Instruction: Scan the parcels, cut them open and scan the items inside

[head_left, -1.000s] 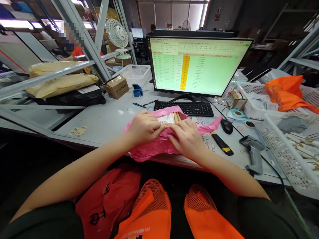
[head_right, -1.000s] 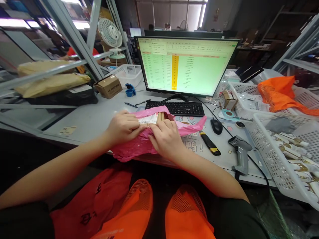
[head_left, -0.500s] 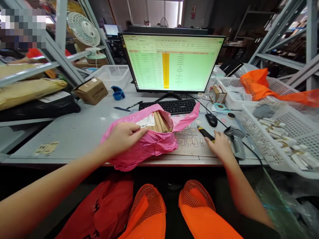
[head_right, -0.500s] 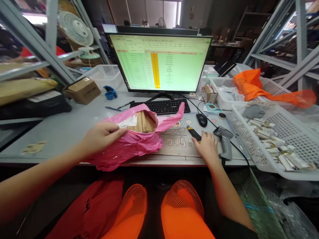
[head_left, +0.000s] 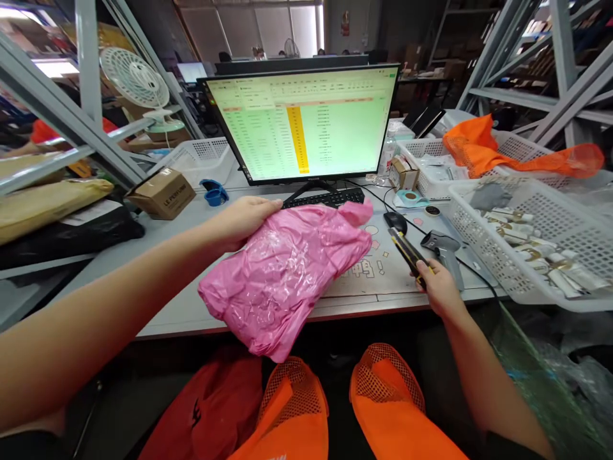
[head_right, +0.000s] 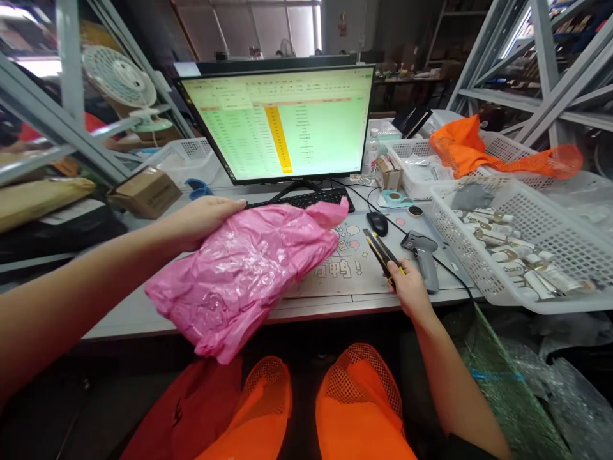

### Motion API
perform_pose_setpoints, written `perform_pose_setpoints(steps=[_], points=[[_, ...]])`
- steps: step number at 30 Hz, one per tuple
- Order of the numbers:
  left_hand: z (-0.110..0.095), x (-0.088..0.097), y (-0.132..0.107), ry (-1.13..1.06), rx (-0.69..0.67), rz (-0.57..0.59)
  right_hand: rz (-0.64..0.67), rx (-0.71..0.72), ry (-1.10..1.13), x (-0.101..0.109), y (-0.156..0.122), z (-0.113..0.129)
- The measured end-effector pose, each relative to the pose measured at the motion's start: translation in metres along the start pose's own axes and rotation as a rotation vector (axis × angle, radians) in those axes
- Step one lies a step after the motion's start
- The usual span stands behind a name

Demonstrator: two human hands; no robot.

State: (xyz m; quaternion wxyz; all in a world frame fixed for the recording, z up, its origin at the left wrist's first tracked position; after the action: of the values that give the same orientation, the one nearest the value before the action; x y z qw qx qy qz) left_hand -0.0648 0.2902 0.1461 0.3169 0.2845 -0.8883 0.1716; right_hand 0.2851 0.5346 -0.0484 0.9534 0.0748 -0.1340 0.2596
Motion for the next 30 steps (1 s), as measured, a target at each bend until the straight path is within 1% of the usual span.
perform_pose_setpoints(steps=[1, 2, 3, 5, 6, 7, 8, 9, 10, 11, 12, 13, 14, 15, 16, 17, 18, 20, 21, 23, 25, 26, 28, 30], points=[[0.001, 0.004, 0.006, 0.005, -0.028, -0.016, -0.023, 0.039, 0.119, 0.004, -0.005, 0.015], [0.003, 0.005, 0.013, 0.033, -0.063, -0.026, -0.050, 0.089, 0.209, 0.009, -0.010, 0.034], [0.006, 0.003, 0.019, 0.066, -0.099, -0.044, -0.072, 0.144, 0.248, 0.013, -0.014, 0.056], [0.015, -0.007, 0.031, 0.096, -0.148, -0.093, -0.076, 0.269, 0.164, 0.012, -0.023, 0.108], [0.020, -0.011, 0.035, 0.091, -0.168, -0.127, -0.042, 0.346, 0.077, 0.004, -0.027, 0.136], [0.023, -0.014, 0.038, 0.086, -0.201, -0.173, 0.020, 0.436, -0.026, -0.009, -0.030, 0.164], [0.026, -0.015, 0.040, 0.087, -0.237, -0.218, 0.105, 0.532, -0.136, -0.028, -0.034, 0.188], [0.029, -0.013, 0.038, 0.101, -0.262, -0.255, 0.204, 0.619, -0.245, -0.051, -0.037, 0.207], [0.033, -0.008, 0.034, 0.123, -0.277, -0.288, 0.303, 0.685, -0.348, -0.074, -0.040, 0.220], [0.036, -0.002, 0.027, 0.151, -0.293, -0.310, 0.387, 0.721, -0.444, -0.096, -0.041, 0.227], [0.039, 0.004, 0.015, 0.175, -0.312, -0.319, 0.444, 0.730, -0.525, -0.113, -0.040, 0.230], [0.041, 0.009, 0.000, 0.186, -0.337, -0.307, 0.476, 0.726, -0.591, -0.126, -0.038, 0.231], [0.042, 0.010, -0.018, 0.193, -0.383, -0.277, 0.488, 0.727, -0.638, -0.134, -0.036, 0.233], [0.041, 0.006, -0.038, 0.198, -0.444, -0.234, 0.489, 0.744, -0.669, -0.139, -0.035, 0.237], [0.040, -0.004, -0.058, 0.217, -0.497, -0.161, 0.487, 0.771, -0.692, -0.141, -0.034, 0.243], [0.038, -0.019, -0.076, 0.295, -0.543, -0.089, 0.487, 0.799, -0.717, -0.141, -0.035, 0.250], [0.038, -0.032, -0.092, 0.398, -0.566, -0.084, 0.485, 0.821, -0.747, -0.140, -0.035, 0.258], [0.037, -0.052, -0.111, 0.538, -0.574, -0.150, 0.492, 0.851, -0.807, -0.138, -0.036, 0.277], [0.037, -0.059, -0.116, 0.574, -0.573, -0.193, 0.499, 0.865, -0.830, -0.138, -0.036, 0.287], [0.036, -0.068, -0.117, 0.588, -0.585, -0.248, 0.495, 0.905, -0.855, -0.142, -0.035, 0.307], [0.036, -0.071, -0.114, 0.584, -0.610, -0.282, 0.453, 0.937, -0.866, -0.152, -0.031, 0.322], [0.037, -0.070, -0.113, 0.584, -0.618, -0.296, 0.435, 0.943, -0.879, -0.160, -0.027, 0.327], [0.039, -0.069, -0.111, 0.589, -0.620, -0.318, 0.458, 0.953, -0.931, -0.184, -0.022, 0.326], [0.042, -0.068, -0.110, 0.590, -0.611, -0.333, 0.527, 0.954, -1.012, -0.208, -0.020, 0.317]])
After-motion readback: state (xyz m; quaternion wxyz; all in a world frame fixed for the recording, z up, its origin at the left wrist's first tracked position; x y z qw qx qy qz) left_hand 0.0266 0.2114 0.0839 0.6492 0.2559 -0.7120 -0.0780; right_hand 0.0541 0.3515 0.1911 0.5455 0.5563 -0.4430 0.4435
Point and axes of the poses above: each hand's wrist, its own y-axis towards the middle knuckle, its own x-axis out of the back of the hand, z = x × y, the point moved 8 cm from there along y, towards the middle knuckle, and after that the axes turned 4 degrees about z, right-handed, at the moved point
